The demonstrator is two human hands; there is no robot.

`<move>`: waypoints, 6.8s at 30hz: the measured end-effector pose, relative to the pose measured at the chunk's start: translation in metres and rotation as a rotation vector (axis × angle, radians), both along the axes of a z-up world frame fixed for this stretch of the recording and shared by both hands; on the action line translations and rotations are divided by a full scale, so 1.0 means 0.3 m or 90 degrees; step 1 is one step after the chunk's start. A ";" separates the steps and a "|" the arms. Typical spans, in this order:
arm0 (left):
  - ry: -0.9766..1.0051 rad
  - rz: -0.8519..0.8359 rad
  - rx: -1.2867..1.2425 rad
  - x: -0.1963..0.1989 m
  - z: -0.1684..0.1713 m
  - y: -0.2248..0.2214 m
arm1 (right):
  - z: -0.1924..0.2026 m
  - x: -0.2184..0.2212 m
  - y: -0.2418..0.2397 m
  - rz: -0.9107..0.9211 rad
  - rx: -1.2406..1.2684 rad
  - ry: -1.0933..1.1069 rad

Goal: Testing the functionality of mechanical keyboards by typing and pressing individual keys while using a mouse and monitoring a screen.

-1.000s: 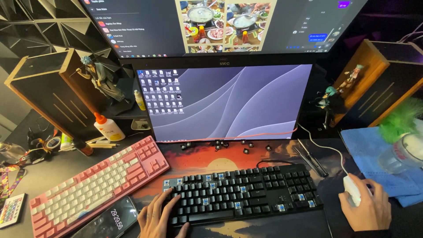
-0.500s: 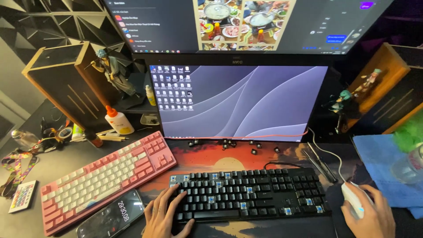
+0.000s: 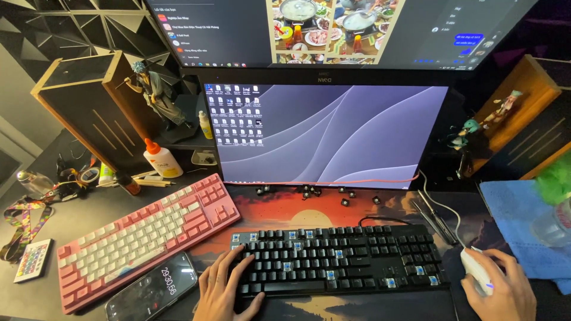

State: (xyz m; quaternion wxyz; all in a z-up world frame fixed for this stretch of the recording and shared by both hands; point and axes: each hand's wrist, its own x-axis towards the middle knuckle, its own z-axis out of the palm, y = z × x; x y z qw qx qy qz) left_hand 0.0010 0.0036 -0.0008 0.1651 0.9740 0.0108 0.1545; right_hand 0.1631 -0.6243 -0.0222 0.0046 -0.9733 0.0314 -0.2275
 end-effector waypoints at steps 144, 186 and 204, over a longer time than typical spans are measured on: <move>-0.128 -0.076 -0.048 0.007 0.107 -0.032 | 0.349 0.556 1.425 0.457 0.167 0.436; -0.128 -0.074 -0.064 0.010 0.101 -0.031 | 0.547 0.307 1.091 0.610 0.175 0.395; -0.133 -0.086 -0.072 0.003 0.110 -0.034 | 0.400 0.333 1.284 0.609 0.062 0.477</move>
